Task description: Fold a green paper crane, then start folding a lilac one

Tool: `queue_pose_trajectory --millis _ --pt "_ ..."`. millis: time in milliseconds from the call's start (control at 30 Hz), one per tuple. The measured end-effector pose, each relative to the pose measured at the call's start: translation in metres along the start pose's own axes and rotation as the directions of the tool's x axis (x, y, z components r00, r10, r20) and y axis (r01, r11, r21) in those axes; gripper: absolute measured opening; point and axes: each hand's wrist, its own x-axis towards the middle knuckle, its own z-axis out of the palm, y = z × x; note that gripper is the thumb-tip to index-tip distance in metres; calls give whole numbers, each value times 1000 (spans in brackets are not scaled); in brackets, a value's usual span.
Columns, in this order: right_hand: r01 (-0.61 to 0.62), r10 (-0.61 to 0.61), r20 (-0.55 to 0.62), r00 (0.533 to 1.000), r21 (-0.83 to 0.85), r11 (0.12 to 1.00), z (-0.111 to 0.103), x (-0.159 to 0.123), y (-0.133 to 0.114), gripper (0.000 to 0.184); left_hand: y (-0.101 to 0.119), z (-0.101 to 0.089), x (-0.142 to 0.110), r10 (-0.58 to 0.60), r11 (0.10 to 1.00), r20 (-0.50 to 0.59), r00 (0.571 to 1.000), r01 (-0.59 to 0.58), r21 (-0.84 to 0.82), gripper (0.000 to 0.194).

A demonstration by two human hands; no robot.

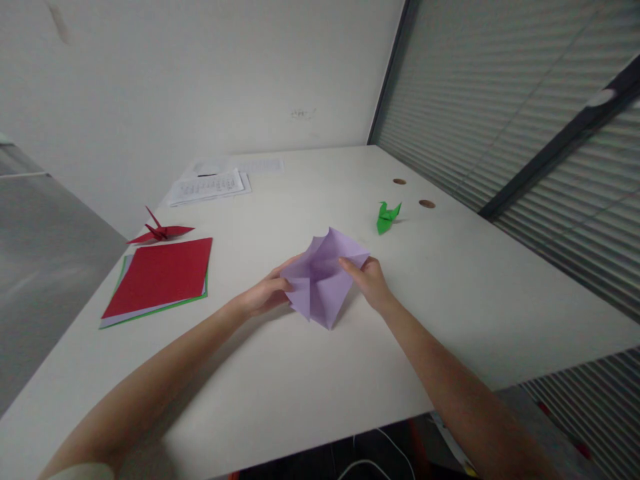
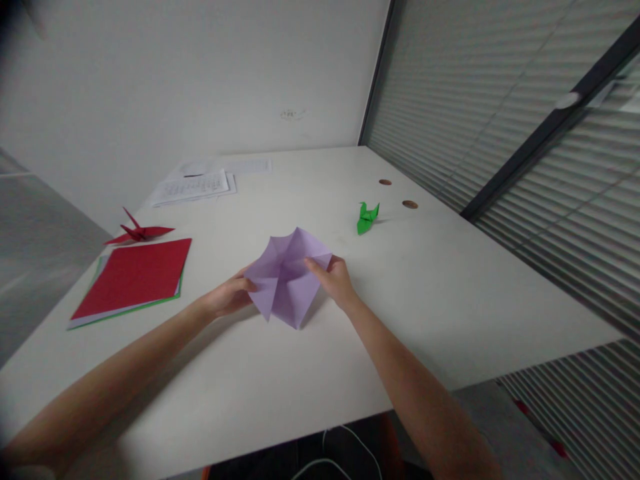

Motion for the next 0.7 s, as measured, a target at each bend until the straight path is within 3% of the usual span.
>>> queue_pose_trajectory --millis 167,333,500,700 --pt "226 -206 112 972 -202 953 3 -7 -1 28 2 2 -1 -8 996 -69 998 2 -90 48" --pt "524 -432 318 844 -310 794 7 -12 -6 18 3 2 -1 -25 992 -82 996 14 -128 39" --pt "589 -475 373 797 -312 745 9 -13 -3 20 3 0 -3 -38 981 -67 997 25 -193 31" --pt "600 -473 385 792 -351 719 6 -12 -1 19 5 -5 1 -50 965 -20 999 44 -260 63"
